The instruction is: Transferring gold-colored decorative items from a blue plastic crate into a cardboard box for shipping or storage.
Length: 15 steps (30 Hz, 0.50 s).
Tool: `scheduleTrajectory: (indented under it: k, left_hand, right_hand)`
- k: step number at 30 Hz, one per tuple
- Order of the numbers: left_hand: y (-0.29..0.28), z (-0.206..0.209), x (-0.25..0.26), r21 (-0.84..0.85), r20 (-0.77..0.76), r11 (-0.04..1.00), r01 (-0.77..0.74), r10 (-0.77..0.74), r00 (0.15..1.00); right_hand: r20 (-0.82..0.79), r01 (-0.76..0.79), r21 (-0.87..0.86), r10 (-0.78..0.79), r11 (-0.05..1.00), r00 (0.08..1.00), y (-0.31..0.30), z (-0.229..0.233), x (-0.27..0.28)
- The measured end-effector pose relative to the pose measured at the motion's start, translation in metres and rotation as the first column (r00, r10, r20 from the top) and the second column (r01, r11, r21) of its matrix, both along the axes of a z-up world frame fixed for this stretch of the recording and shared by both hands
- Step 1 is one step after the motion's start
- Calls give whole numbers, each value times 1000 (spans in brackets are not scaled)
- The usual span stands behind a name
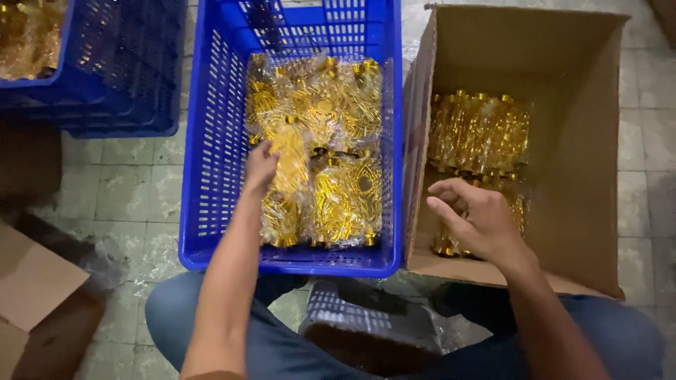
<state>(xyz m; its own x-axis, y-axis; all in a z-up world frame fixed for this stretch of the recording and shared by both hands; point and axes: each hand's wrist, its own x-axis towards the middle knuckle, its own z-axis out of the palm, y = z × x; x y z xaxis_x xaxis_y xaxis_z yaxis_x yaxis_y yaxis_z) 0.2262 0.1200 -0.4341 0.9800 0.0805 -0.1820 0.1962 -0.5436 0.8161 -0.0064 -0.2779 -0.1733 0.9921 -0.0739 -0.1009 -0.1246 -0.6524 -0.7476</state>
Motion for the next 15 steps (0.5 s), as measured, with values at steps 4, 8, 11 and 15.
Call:
scheduleTrajectory:
  k: [4, 8, 11, 15]
  left_hand:
    - [0, 43, 24, 198, -23, 980, 5, -1, 1000]
    - [18, 49, 43, 369, -156, 912, 181, -131, 979]
    - [11, 89, 32, 425, -218, 847, 320, -248, 944]
    - [-22, 200, -17, 345, -277, 738, 580, -510, 814]
  right_hand:
    - [-14, -11, -33, 10, 999, 1000, -3, 3, 1]
    - [-80, -14, -107, 5, 994, 997, -9, 2, 4]
    - [-113, 5, -127, -20, 992, 993, -15, -8, 10]
    - [-187, 180, 27, -172, 983, 967, -43, -48, 36]
